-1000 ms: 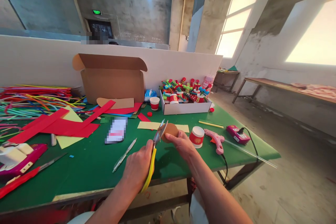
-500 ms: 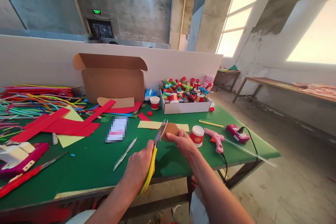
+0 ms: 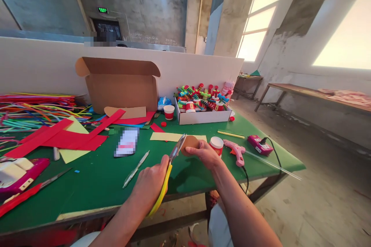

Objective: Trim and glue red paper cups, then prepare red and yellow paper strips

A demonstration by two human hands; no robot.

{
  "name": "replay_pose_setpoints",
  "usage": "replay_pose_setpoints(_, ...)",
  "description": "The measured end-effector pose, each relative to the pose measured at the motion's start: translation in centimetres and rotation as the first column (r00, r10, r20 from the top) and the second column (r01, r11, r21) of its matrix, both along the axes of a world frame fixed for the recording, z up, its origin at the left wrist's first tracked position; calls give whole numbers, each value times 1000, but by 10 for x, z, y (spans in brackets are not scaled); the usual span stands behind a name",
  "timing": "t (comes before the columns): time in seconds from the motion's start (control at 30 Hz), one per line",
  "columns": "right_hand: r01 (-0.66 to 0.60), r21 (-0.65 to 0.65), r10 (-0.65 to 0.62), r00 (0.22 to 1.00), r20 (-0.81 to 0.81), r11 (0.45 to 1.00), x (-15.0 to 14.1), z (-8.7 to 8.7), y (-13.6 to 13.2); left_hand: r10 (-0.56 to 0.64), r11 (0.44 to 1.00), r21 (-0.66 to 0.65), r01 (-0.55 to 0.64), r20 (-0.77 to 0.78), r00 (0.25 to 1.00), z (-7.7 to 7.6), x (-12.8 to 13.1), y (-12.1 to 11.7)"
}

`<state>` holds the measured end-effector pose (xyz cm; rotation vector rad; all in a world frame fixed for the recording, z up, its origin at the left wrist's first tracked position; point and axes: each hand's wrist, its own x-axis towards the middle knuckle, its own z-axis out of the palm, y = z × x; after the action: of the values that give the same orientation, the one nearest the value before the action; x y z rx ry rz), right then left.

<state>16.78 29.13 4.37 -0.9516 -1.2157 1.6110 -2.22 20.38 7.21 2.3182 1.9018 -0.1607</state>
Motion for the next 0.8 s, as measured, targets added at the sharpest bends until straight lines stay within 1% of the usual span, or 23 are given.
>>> replay_pose_setpoints(0.17,-15,-4,15,999,38,1000,3,0,0,-44,998,32,45,-45,998,2,-4,-1)
replay_pose_setpoints(0.4,-126,41,121,987,102,991,4,-1,1,-55,993,109,54,-2,999,-9,-9,1)
replay_pose_setpoints(0.6,-132,51,125,986,112,990,6,-3,3,-45,996,80,44,11,999,-8,-8,0)
replay_pose_setpoints(0.8,-140,53,130,978,164,989,8,3,1,-50,998,46,50,-3,999,-10,-9,-1)
